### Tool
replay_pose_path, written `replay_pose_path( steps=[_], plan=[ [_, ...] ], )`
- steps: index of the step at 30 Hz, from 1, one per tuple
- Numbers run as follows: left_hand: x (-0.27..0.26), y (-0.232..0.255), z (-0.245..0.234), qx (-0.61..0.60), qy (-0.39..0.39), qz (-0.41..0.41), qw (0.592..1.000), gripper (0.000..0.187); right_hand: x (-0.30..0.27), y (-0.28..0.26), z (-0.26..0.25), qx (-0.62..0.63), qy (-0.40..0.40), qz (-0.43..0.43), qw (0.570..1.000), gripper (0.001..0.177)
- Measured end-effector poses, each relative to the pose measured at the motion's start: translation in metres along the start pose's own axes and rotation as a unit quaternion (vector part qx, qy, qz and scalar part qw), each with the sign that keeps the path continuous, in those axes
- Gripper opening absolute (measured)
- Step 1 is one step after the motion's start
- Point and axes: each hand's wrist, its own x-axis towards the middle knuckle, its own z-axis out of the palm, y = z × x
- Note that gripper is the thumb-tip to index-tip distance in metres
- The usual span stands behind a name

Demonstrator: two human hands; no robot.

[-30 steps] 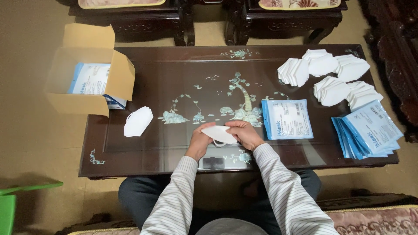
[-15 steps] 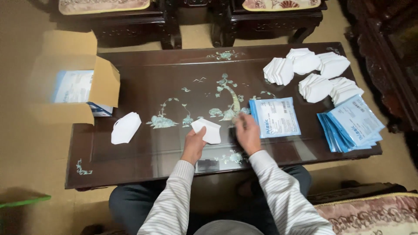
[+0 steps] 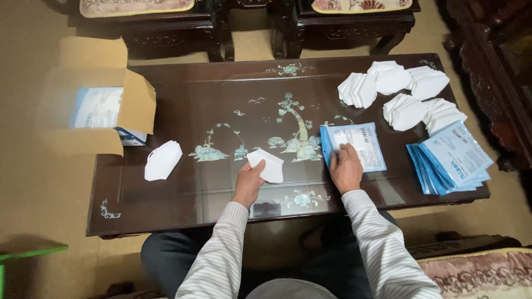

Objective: Manually folding face masks and inserting them into individual blue packaging sleeves on a table.

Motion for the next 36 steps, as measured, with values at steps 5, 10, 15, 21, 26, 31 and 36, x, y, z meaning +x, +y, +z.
replay_pose_path(
  steps=[5,10,15,21,26,31,36],
  plan=[
    [-0.004,0.002,0.001,0.019,-0.03,-0.007,0.999,0.053,-0.007,-0.018,-0.006,0.104,-0.025,0.075,0.991,0.019],
    [0.002,-0.008,0.01,0.09,-0.076,-0.015,0.993,0.055,-0.017,-0.075,-0.006,0.193,-0.094,0.116,0.97,0.021],
    [0.071,-0.058,-0.016,0.216,0.011,0.081,0.973,0.037,-0.028,-0.124,-0.002,0.198,-0.089,0.043,0.975,0.021],
    [0.062,-0.048,-0.023,0.265,0.073,0.154,0.949,0.03,-0.037,-0.168,-0.002,0.196,-0.071,-0.001,0.978,0.022],
    [0.05,-0.036,-0.022,0.186,0.045,0.076,0.979,0.051,-0.053,-0.167,0.018,0.191,-0.035,-0.069,0.978,0.025],
    [-0.075,0.059,0.015,0.062,-0.011,0.043,0.997,0.066,-0.015,-0.143,-0.008,0.212,-0.032,-0.113,0.97,0.042],
    [-0.084,0.07,0.024,0.097,-0.076,-0.004,0.992,0.084,-0.016,-0.123,0.007,0.139,-0.123,-0.144,0.972,0.061]
  ],
)
